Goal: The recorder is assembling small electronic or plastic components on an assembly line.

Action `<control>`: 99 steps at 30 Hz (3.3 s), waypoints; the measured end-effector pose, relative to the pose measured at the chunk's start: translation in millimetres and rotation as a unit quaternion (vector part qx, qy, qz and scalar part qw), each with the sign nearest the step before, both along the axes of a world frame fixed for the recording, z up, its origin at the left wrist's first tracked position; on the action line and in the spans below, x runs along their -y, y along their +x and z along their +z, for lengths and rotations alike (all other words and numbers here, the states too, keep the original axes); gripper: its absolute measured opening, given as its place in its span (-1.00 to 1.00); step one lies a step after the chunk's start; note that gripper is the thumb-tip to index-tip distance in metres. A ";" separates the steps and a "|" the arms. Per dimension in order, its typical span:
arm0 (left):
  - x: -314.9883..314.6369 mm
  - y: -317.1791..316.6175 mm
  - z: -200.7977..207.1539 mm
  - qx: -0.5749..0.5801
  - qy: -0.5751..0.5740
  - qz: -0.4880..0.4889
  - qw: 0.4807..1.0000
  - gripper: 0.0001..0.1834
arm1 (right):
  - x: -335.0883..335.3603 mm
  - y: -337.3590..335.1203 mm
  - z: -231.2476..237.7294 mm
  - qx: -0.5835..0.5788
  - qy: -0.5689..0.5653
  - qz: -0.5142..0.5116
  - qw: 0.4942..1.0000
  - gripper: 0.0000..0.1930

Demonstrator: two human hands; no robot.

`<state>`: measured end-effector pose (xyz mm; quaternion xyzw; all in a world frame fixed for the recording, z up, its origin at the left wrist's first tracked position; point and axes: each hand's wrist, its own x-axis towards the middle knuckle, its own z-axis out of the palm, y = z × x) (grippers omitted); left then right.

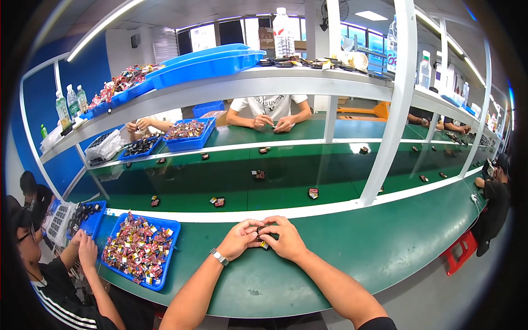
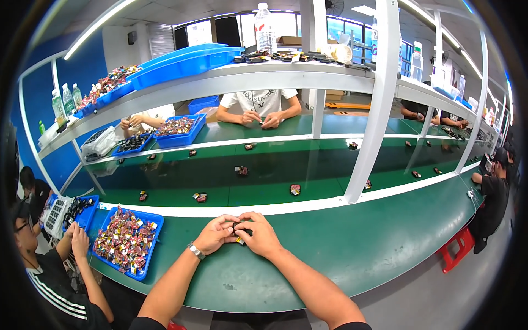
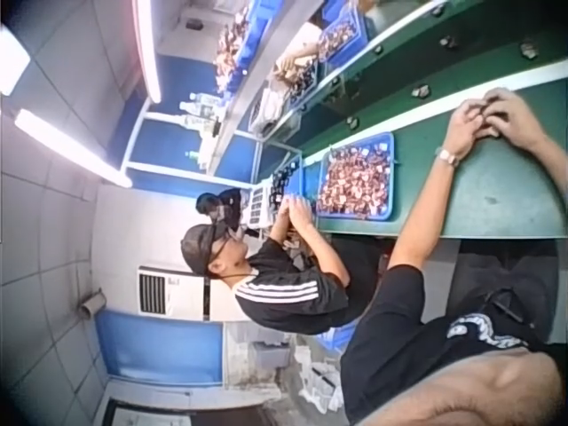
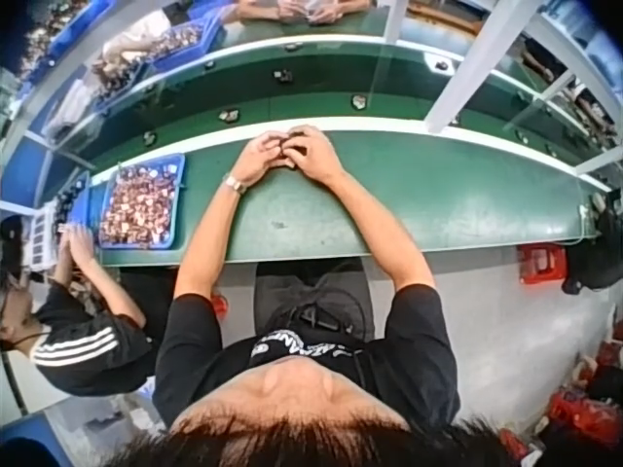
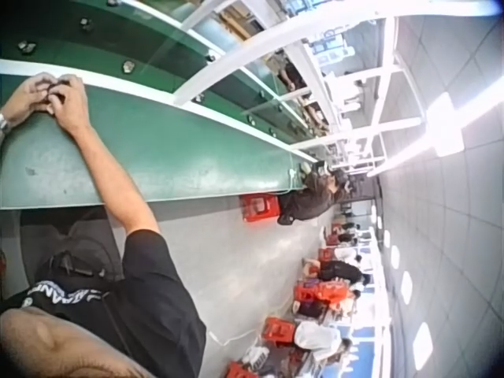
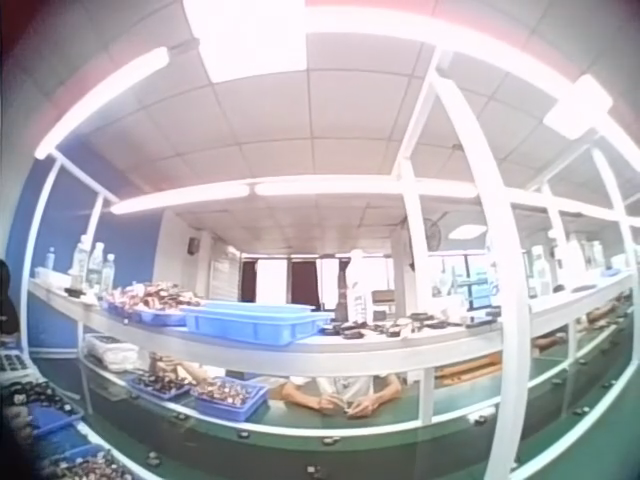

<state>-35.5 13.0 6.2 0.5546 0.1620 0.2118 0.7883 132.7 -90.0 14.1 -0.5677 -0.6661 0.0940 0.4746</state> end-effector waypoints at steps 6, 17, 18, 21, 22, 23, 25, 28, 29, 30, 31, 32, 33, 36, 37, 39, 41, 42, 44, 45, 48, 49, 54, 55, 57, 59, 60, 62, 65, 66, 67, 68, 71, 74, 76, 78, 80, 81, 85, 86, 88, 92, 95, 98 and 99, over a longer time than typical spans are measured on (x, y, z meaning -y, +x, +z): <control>3.9 0.2 5.3 0.008 -0.004 0.004 1.000 -0.72 | -0.7 -1.3 -6.9 -0.023 -0.011 -0.006 1.000 -0.86; 0.6 1.6 -4.5 0.041 0.005 0.030 0.999 -0.73 | -2.8 -14.0 2.4 -0.013 0.067 -0.015 0.998 -0.82; 0.4 1.1 -4.5 0.041 0.006 0.032 0.999 -0.73 | -1.5 -15.6 6.0 -0.013 0.068 -0.012 0.998 -0.82; 1.3 1.3 -3.2 0.087 -0.015 0.023 0.996 -0.73 | 3.5 -20.5 15.0 0.020 0.114 -0.040 0.993 -0.85; 1.9 1.9 -3.0 0.092 -0.029 0.015 0.995 -0.73 | 3.7 -20.8 14.7 0.026 0.117 -0.055 0.991 -0.85; 3.3 1.8 -3.6 0.097 -0.043 0.008 0.994 -0.74 | 4.5 -21.1 13.9 0.032 0.120 -0.070 0.990 -0.86; 2.6 0.1 -5.9 0.096 -0.038 0.008 0.995 -0.74 | 4.2 -22.3 13.0 0.035 0.130 -0.073 0.988 -0.87; 2.6 2.7 -4.7 0.096 -0.037 0.002 0.995 -0.73 | 4.9 -19.1 12.4 0.036 0.138 -0.076 0.987 -0.88; 2.7 2.6 -4.2 0.094 -0.041 0.001 0.995 -0.73 | 4.6 -18.8 11.7 0.030 0.136 -0.074 0.988 -0.88; 2.7 2.9 -4.0 0.093 -0.041 0.001 0.995 -0.73 | 4.5 -18.5 11.2 0.029 0.135 -0.074 0.988 -0.88; 2.7 3.2 -3.8 0.094 -0.044 0.001 0.995 -0.73 | 4.4 -18.2 10.6 0.016 0.125 -0.070 0.990 -0.87; 2.8 2.3 -3.5 0.095 -0.046 0.002 0.994 -0.73 | 4.1 -18.9 10.4 0.003 0.115 -0.065 0.991 -0.87; 2.8 1.4 -3.7 0.095 -0.046 0.004 0.994 -0.73 | 2.1 -20.5 8.3 0.003 0.115 -0.064 0.991 -0.87; 3.4 1.8 -5.5 0.097 -0.029 0.023 0.995 -0.72 | -3.9 -23.5 0.8 -0.054 0.081 -0.048 0.994 -0.85; 4.3 3.1 -5.7 0.093 -0.028 0.031 0.995 -0.72 | -4.0 -22.8 0.2 -0.046 0.084 -0.048 0.994 -0.84; 5.5 4.8 -7.8 0.096 -0.021 0.037 0.994 -0.72 | -2.0 -21.2 0.3 -0.040 0.082 -0.038 0.995 -0.81; 6.1 6.7 -7.1 0.089 -0.023 0.039 0.995 -0.72 | -1.2 -17.3 1.9 -0.022 0.078 -0.041 0.996 -0.82; 6.4 7.6 -6.9 0.081 -0.027 0.034 0.996 -0.72 | -0.7 -15.2 2.5 -0.004 0.073 -0.052 0.996 -0.82; 6.4 7.1 -6.5 0.074 -0.019 0.027 0.997 -0.72 | -1.0 -14.3 2.2 0.010 0.074 -0.054 0.996 -0.84; 7.5 6.8 -4.6 0.070 -0.022 0.033 0.997 -0.72 | -1.0 -14.9 3.1 0.013 0.079 -0.060 0.995 -0.84; 5.9 3.5 -6.2 0.061 -0.031 0.028 0.997 -0.73 | -1.0 -20.8 9.8 -0.015 0.105 -0.076 0.991 -0.86; 5.7 2.7 -6.3 0.053 -0.030 0.035 0.998 -0.73 | -1.3 -19.8 10.9 0.004 0.110 -0.076 0.991 -0.86; 7.6 7.0 -3.5 0.035 -0.016 0.047 0.998 -0.75 | -5.3 -15.2 5.6 0.050 0.133 -0.101 0.985 -0.85; 7.7 7.0 -4.0 0.036 -0.017 0.048 0.998 -0.75 | -4.8 -15.5 6.1 0.051 0.132 -0.100 0.985 -0.85; 6.9 6.7 -4.4 0.045 -0.022 0.045 0.998 -0.75 | -3.9 -16.6 8.7 0.056 0.138 -0.088 0.985 -0.84; 7.1 6.2 -5.0 0.046 -0.024 0.044 0.998 -0.74 | -2.0 -17.7 10.2 0.065 0.136 -0.085 0.985 -0.84; 6.9 6.5 -4.8 0.046 -0.027 0.043 0.998 -0.74 | -1.3 -17.8 10.6 0.074 0.135 -0.082 0.985 -0.85; 8.1 6.0 -2.0 0.048 -0.028 0.040 0.998 -0.74 | -1.8 -18.3 9.5 0.086 0.139 -0.092 0.982 -0.83; 8.3 5.4 -1.1 0.046 -0.033 0.041 0.998 -0.72 | -2.8 -19.8 8.1 0.103 0.152 -0.106 0.977 -0.81; 8.0 5.8 -1.5 0.045 -0.035 0.046 0.997 -0.72 | -3.2 -19.7 7.4 0.109 0.161 -0.110 0.975 -0.82; 8.1 6.5 -1.7 0.044 -0.035 0.041 0.998 -0.72 | -3.5 -19.3 6.1 0.110 0.160 -0.115 0.974 -0.82; 8.8 7.0 -1.2 0.042 -0.033 0.043 0.998 -0.72 | -3.9 -18.7 4.8 0.117 0.161 -0.117 0.973 -0.85; 8.9 7.4 -2.3 0.038 -0.030 0.045 0.998 -0.71 | -4.7 -19.2 1.4 0.129 0.157 -0.125 0.971 -0.89; 8.9 5.7 -1.2 0.036 -0.024 0.052 0.998 -0.71 | -6.6 -23.3 0.2 0.140 0.157 -0.135 0.968 -0.91; 9.7 7.1 -0.5 0.036 -0.021 0.054 0.998 -0.71 | -7.9 -22.5 -1.7 0.147 0.161 -0.142 0.966 -0.92; 10.3 9.5 -0.3 0.025 -0.014 0.069 0.997 -0.71 | -9.3 -19.8 -4.7 0.162 0.170 -0.148 0.961 -0.89; 9.9 10.6 -3.1 0.032 -0.022 0.072 0.997 -0.71 | -7.6 -19.6 -3.5 0.152 0.170 -0.142 0.963 -0.85; 9.1 10.2 -4.2 0.040 -0.029 0.077 0.996 -0.71 | -7.0 -20.4 -2.0 0.143 0.171 -0.132 0.966 -0.81; 6.0 8.7 -5.5 0.057 -0.039 0.065 0.995 -0.70 | -1.6 -21.8 -1.1 0.132 0.125 -0.108 0.977 -0.67; 6.2 7.9 -5.1 0.059 -0.039 0.069 0.995 -0.70 | -2.6 -24.0 -1.6 0.132 0.125 -0.104 0.978 -0.67; 6.2 5.0 -4.8 0.060 -0.038 0.083 0.994 -0.67 | -6.2 -30.3 -1.7 0.144 0.135 -0.120 0.973 -0.68; 7.6 10.5 -3.9 0.068 -0.048 0.097 0.992 -0.59 | -22.4 -16.7 -8.2 0.150 0.130 -0.135 0.971 -0.72; 11.1 12.8 -1.8 0.068 -0.019 0.173 0.982 -0.61 | -57.8 19.6 -10.1 0.120 0.095 -0.204 0.967 -0.77; 2.7 14.4 -5.8 0.043 0.048 0.212 0.975 -0.67 | -89.8 48.4 -21.2 0.093 0.078 -0.269 0.956 -0.77; 1.9 15.7 -8.1 0.034 0.069 0.225 0.971 -0.70 | -98.0 58.4 -26.5 0.091 0.064 -0.282 0.953 -0.78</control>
